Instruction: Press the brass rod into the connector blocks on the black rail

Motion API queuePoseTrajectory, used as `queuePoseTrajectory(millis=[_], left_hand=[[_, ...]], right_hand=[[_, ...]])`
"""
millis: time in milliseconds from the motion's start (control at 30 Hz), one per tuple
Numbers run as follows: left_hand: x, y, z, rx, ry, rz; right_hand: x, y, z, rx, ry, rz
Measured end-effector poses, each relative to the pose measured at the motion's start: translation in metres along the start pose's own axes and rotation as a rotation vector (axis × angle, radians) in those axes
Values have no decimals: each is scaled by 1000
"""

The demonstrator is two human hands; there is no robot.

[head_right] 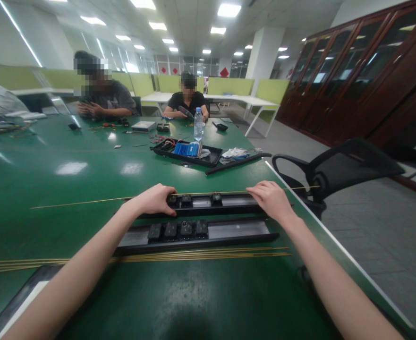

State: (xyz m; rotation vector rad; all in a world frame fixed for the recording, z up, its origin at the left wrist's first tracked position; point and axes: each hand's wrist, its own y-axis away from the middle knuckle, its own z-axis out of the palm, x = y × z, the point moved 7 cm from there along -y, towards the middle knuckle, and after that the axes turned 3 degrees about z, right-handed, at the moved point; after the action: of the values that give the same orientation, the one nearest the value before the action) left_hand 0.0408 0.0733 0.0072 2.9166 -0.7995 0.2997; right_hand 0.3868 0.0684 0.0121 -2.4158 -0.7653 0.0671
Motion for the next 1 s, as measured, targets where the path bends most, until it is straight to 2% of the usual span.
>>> queuePoseTrajectory(millis=[467,1000], left_hand=[[1,-1,0,4,-8,11],[1,0,-1,-9,3,-6]], right_hand=[[13,6,5,-36,7,-3],[30,14,2,-7,9,20]])
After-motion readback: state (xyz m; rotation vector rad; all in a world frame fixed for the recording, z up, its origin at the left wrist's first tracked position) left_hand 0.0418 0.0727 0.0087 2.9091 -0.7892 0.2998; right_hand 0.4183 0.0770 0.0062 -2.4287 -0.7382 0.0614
